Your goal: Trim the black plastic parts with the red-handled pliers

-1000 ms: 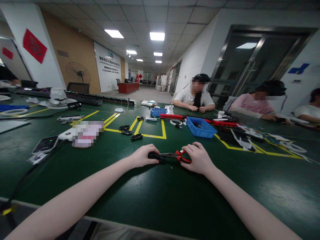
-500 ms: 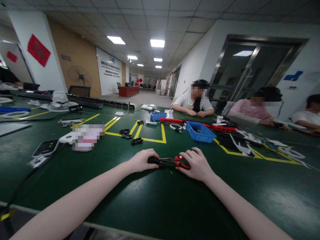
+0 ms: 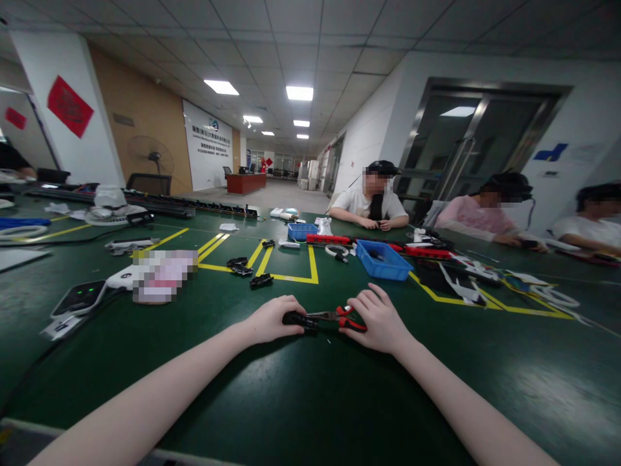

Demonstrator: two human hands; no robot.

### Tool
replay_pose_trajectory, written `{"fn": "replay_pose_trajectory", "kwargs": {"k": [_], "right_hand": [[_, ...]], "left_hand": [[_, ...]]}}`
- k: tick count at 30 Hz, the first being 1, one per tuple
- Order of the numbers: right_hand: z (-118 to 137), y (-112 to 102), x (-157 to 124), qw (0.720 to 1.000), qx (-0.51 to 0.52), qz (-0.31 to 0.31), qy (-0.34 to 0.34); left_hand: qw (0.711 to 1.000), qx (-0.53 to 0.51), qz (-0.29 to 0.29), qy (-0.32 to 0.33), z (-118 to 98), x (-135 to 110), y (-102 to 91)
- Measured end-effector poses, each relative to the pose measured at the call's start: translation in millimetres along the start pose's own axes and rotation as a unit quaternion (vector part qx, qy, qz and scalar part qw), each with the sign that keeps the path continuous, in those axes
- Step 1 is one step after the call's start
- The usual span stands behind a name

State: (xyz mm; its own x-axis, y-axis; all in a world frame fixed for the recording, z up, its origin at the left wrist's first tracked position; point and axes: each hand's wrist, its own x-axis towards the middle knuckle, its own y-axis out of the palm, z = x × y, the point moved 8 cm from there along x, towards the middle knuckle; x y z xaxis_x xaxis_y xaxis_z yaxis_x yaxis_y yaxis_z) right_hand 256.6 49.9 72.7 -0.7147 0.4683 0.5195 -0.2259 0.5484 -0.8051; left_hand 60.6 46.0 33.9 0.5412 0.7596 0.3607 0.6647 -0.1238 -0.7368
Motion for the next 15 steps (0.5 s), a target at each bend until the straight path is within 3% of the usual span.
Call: {"fn": "replay_pose_trajectory", "kwargs": {"k": [15], "right_hand": [[-3.6, -1.9, -3.4, 1.000, -0.010, -0.006, -0.001]], "left_hand": [[1.000, 0.003, 0.009, 0.017, -4.9, -1.5, 2.1]]}}
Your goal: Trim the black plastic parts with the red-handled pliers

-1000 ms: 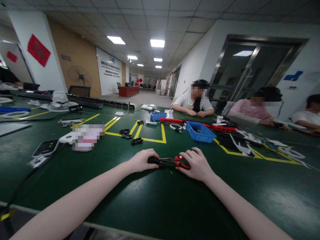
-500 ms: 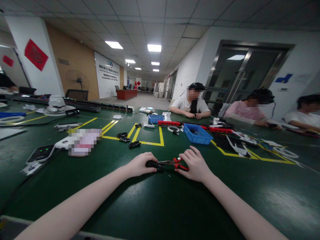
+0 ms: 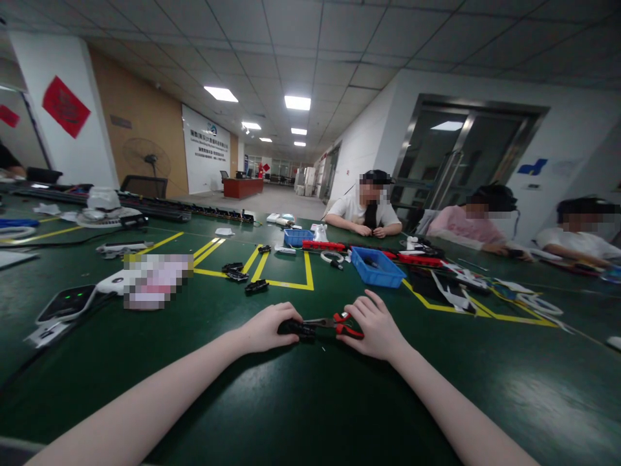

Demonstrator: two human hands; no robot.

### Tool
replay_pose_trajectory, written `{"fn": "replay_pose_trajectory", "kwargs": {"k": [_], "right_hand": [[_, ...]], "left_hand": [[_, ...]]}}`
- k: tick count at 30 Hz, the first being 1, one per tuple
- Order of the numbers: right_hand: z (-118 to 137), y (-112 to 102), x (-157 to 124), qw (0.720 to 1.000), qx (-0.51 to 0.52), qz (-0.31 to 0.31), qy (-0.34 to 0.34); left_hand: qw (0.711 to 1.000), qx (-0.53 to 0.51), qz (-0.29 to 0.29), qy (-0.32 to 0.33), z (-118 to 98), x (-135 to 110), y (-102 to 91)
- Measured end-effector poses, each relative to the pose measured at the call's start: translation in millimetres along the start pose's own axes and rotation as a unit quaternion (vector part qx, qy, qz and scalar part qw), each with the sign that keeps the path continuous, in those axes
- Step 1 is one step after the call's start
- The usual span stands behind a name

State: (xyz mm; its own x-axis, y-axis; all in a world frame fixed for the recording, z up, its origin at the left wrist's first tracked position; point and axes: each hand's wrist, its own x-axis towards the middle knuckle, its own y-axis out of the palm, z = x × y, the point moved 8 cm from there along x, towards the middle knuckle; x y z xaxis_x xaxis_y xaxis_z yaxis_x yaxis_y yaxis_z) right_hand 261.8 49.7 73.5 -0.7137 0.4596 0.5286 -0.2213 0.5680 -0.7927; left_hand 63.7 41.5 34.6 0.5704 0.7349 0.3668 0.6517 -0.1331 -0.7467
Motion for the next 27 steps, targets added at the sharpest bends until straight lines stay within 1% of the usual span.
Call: {"fn": "replay_pose_trajectory", "kwargs": {"k": [6, 13, 20, 27], "right_hand": [[1.9, 3.6, -0.4, 1.000, 0.003, -0.004, -0.001], [6.0, 2.4, -0.5, 1.000, 0.018, -0.010, 0.008], [5.3, 4.6, 0.1, 1.000, 0.023, -0.001, 0.011], [1.9, 2.5, 0.1, 1.000, 0.023, 0.009, -0.006]], "left_hand": [[1.000, 0.013, 0.000, 0.003, -0.1, -0.4, 0.2], [1.000, 0.016, 0.002, -0.002, -1.4, -0.3, -0.1], [1.000, 0.014, -0.001, -0.005, -0.7, -0.4, -0.7], [1.000, 0.017, 0.009, 0.003, -1.9, 0.2, 1.0]]}}
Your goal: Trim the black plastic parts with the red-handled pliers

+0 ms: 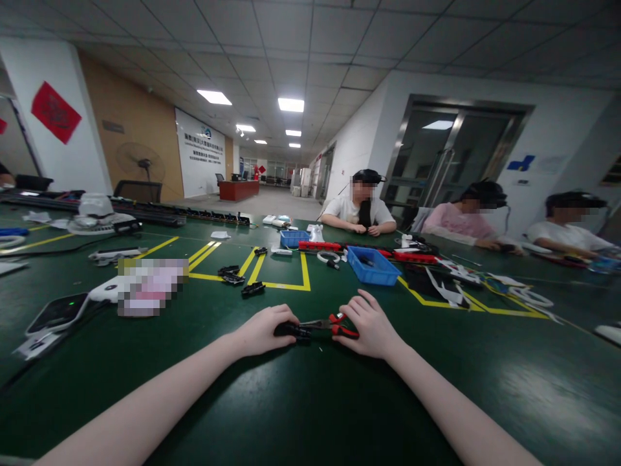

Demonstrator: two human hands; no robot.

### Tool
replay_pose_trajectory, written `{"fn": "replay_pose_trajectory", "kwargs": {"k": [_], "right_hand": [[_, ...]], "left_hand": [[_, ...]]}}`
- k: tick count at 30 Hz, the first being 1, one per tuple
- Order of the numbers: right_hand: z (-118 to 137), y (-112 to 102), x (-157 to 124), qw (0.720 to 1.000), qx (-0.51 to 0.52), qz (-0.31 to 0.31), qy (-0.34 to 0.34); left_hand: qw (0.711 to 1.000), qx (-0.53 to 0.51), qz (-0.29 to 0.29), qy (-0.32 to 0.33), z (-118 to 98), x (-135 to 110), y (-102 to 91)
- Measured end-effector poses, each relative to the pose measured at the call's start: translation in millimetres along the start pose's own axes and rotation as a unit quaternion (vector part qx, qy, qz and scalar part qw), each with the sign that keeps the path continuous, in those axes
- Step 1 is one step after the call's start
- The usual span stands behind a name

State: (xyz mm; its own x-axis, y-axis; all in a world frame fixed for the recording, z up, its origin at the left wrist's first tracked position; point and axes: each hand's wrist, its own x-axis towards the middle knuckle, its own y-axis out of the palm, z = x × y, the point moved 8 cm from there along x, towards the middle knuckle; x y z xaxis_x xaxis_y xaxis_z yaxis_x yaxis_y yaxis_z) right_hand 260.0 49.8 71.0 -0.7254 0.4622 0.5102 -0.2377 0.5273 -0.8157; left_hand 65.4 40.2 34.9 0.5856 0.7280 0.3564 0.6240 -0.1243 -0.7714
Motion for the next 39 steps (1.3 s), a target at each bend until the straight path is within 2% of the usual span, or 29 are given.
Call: {"fn": "replay_pose_trajectory", "kwargs": {"k": [15, 26, 39], "right_hand": [[1.9, 8.3, 0.0, 1.000, 0.016, 0.010, 0.017], [-3.2, 1.7, -3.4, 0.999, 0.014, -0.005, 0.029], [2.7, 4.0, -1.2, 0.999, 0.024, 0.002, 0.023]], "left_hand": [[1.000, 0.010, 0.008, 0.006, 1.7, -0.4, 2.2], [1.000, -0.002, 0.007, 0.000, 2.7, -0.6, 1.8], [1.000, -0.008, 0.010, 0.008, 3.5, -0.3, 2.6]]}}
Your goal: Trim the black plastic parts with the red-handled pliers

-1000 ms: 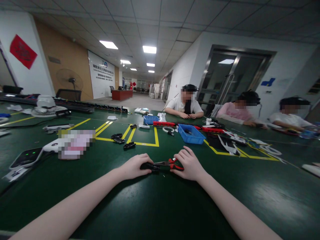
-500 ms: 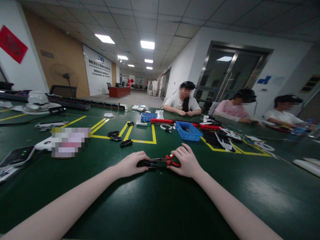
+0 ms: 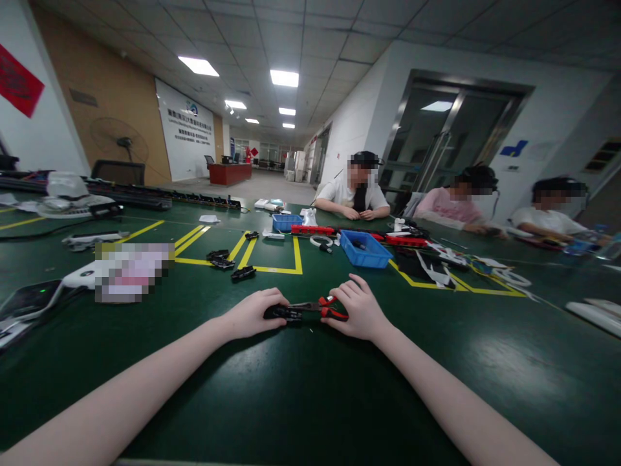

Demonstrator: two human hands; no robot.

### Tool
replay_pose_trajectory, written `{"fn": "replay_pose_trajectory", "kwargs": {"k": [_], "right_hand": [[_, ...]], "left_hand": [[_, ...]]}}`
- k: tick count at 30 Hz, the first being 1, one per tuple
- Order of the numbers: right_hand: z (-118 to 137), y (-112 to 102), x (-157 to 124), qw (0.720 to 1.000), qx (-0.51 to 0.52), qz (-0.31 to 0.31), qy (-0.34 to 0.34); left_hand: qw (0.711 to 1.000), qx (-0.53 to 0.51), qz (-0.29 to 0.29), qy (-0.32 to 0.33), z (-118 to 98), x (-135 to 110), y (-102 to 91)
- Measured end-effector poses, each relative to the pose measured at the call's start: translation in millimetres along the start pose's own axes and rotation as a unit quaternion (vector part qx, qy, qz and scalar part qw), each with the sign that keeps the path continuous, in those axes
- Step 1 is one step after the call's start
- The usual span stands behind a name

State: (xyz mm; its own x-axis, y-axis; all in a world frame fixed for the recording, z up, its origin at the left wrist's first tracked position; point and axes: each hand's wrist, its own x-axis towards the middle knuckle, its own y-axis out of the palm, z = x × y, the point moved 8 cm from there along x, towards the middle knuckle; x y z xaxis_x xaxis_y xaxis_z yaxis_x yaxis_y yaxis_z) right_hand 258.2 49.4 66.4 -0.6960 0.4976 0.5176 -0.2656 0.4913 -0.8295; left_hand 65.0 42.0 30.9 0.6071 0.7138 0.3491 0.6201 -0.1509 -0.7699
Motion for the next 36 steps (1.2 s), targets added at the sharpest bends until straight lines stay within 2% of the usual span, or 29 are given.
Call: {"fn": "replay_pose_trajectory", "kwargs": {"k": [10, 23, 36], "right_hand": [[-11, -1, -2, 1.000, -0.003, 0.000, 0.011], [2, 5, 0, 1.000, 0.008, 0.006, -0.002], [-5, 1, -1, 1.000, 0.013, 0.004, 0.009]], "left_hand": [[1.000, -0.005, 0.004, -0.005, 0, -1, -1.0], [1.000, 0.004, 0.004, -0.001, 3, 0, 1.0], [1.000, -0.006, 0.004, -0.002, 3, -1, 0.5]]}}
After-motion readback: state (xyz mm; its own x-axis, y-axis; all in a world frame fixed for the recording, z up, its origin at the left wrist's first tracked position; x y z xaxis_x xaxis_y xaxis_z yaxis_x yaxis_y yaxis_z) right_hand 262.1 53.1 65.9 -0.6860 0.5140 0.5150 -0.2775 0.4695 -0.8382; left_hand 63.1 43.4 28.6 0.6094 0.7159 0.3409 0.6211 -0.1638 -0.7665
